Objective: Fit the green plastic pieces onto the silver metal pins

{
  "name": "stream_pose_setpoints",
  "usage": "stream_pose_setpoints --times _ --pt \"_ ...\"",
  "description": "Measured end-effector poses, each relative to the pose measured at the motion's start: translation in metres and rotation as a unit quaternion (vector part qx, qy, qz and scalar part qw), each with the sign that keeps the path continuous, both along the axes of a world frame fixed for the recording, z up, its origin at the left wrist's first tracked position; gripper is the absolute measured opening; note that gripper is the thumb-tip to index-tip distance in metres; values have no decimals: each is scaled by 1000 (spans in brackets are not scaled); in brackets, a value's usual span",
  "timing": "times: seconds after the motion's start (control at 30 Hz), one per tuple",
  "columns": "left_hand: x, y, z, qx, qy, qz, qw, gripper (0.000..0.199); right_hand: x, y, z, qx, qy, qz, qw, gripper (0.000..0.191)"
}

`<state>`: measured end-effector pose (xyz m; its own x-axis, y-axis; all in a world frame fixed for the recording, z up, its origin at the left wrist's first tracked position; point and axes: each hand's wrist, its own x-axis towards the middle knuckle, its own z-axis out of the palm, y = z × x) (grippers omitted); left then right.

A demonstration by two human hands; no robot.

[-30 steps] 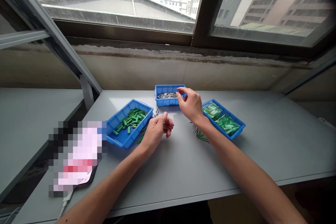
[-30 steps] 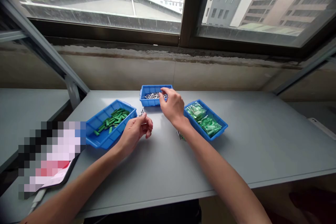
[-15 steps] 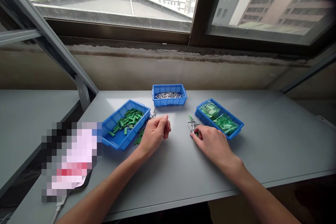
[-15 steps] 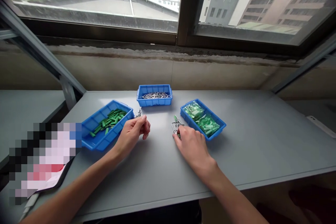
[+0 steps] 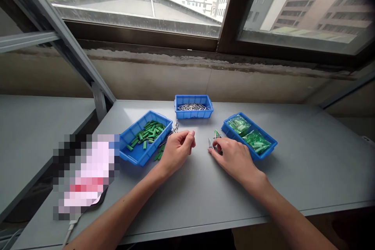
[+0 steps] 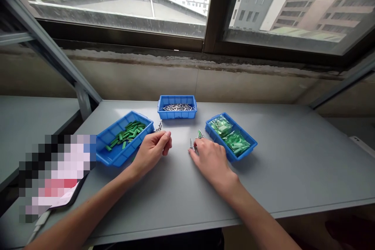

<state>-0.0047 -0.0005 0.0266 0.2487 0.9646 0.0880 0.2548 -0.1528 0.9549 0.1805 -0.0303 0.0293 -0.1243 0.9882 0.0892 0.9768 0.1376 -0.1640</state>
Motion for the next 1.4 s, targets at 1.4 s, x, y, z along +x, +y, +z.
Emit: stream_pose_setpoints --times 1.4 --pt "-7 9 -11 131 82 58 986 17 -8 29 -6 105 462 48 879 18"
